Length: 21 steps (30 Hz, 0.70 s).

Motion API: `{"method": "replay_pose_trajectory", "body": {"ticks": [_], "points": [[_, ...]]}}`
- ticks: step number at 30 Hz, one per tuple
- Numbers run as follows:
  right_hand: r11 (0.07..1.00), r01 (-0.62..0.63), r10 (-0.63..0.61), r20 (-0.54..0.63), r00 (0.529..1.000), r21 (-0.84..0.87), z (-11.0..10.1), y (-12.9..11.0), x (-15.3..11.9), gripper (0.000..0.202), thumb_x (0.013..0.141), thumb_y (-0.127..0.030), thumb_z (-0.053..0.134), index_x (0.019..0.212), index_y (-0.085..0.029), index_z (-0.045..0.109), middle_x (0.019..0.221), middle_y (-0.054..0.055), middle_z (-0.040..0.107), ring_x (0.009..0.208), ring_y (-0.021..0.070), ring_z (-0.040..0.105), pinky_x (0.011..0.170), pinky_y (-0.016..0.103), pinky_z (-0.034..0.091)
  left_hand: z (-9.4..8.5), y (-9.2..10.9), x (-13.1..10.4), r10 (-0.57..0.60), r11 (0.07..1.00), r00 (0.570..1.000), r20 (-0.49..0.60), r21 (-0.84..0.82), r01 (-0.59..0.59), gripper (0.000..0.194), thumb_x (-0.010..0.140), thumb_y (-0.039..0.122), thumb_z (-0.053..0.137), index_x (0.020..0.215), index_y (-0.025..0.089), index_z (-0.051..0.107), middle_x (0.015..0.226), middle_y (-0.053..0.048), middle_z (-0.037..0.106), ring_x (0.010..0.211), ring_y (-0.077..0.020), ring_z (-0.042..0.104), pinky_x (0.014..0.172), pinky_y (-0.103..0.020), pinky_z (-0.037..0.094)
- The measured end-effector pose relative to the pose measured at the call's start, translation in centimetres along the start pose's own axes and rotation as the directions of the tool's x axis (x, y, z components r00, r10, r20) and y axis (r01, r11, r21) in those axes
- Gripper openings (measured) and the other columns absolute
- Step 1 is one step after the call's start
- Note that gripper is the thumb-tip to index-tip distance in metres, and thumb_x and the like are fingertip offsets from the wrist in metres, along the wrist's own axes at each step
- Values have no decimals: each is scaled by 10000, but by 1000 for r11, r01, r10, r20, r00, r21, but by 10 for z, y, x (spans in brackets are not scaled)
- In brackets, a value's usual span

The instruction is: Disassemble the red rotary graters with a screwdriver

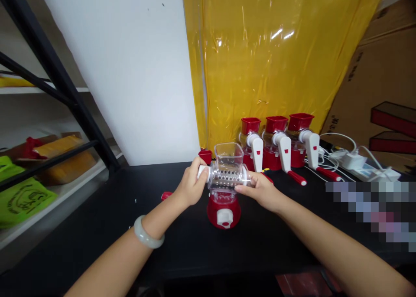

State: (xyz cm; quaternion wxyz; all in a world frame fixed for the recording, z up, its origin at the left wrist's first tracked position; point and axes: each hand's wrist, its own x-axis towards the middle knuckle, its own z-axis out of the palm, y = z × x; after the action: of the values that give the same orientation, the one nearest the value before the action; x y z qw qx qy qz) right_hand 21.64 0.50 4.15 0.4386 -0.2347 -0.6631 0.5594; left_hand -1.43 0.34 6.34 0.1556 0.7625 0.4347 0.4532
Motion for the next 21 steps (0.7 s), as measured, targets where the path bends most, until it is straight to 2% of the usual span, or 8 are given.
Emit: {"method": "replay_pose_trajectory", "body": {"ticks": [6, 10, 13, 17, 21], "points": [[998, 59, -60, -35, 998, -12, 9, 1, -11, 412, 824, -466, 712, 1149, -214, 682, 1130, 100, 739, 1069, 250, 687, 1013, 460, 490, -8, 1, 1, 45, 999, 993, 107, -33, -41, 248, 972, 429, 376, 852, 219, 430, 557, 64, 476, 505, -129, 450, 527, -264, 338], [998, 68, -69, -48, 996, -17, 13, -1, -15, 355, 844, -444, 697, 1126, -228, 687, 1116, 89, 742, 1069, 250, 683, 1011, 452, 490, -9, -3, -1, 36, 996, 991, 125, -87, -25, 268, 967, 458, 388, 859, 218, 436, 550, 62, 489, 476, -122, 440, 503, -261, 328], [997, 68, -71, -80, 994, -40, 14, -1, -16, 329, 844, -451, 693, 1086, -227, 695, 1087, 83, 746, 1047, 245, 687, 994, 432, 500, -5, -9, -5, 9, 988, 995, 97, -157, 6, 278, 967, 475, 398, 868, 220, 445, 527, 67, 484, 439, -115, 435, 481, -256, 331], [997, 37, -43, -101, 994, -63, 16, 0, -17, 354, 829, -502, 688, 1051, -227, 699, 996, 79, 757, 977, 251, 699, 911, 415, 540, 6, -16, -13, -67, 963, 998, -4, -262, 63, 276, 969, 488, 408, 883, 228, 442, 512, 75, 466, 413, -112, 430, 451, -247, 337], [996, 39, -49, -130, 990, -74, 17, 0, -17, 339, 827, -504, 690, 1022, -227, 701, 969, 77, 757, 941, 244, 702, 887, 410, 549, 9, -17, -15, -89, 956, 995, -55, -284, 70, 289, 957, 510, 416, 890, 231, 447, 523, 69, 471, 415, -113, 430, 445, -250, 340]]}}
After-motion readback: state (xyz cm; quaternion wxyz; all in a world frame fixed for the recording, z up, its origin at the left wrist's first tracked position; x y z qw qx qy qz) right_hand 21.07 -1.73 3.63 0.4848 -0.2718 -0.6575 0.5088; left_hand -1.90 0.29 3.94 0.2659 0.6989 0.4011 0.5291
